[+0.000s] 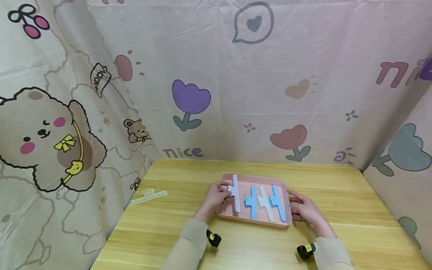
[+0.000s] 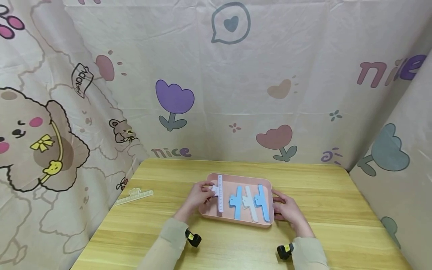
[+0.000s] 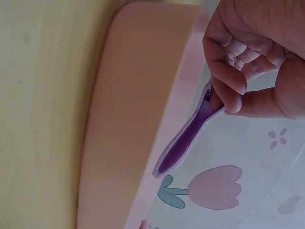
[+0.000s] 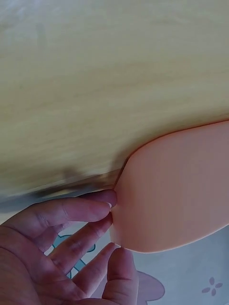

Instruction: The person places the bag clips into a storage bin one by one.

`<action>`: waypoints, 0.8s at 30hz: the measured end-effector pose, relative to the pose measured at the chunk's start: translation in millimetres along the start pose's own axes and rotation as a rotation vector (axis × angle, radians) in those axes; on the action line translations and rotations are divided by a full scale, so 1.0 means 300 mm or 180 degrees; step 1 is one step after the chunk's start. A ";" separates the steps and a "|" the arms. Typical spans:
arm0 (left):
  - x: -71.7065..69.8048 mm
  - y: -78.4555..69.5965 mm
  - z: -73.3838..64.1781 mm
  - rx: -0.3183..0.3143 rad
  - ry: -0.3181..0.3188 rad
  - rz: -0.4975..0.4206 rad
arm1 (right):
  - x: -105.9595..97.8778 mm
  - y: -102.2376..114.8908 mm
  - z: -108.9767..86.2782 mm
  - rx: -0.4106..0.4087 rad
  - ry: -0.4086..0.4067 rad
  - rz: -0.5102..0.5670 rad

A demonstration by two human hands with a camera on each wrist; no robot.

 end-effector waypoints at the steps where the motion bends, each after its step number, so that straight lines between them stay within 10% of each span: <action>1: 0.005 0.005 0.003 -0.0009 0.0004 0.0018 | -0.001 -0.002 0.002 -0.0001 0.0013 0.0011; 24: 0.115 0.040 0.011 -0.0140 0.0160 0.0186 | 0.004 -0.004 -0.003 0.0082 -0.0042 0.0046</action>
Point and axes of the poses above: each hand's wrist, its own z-axis towards the middle knuckle, its own x-axis out of the palm, y = z × x, the point moved 8 cm from there along z, towards the middle knuckle, and after that the axes turned 3 degrees about -x, right-handed, at the moved point
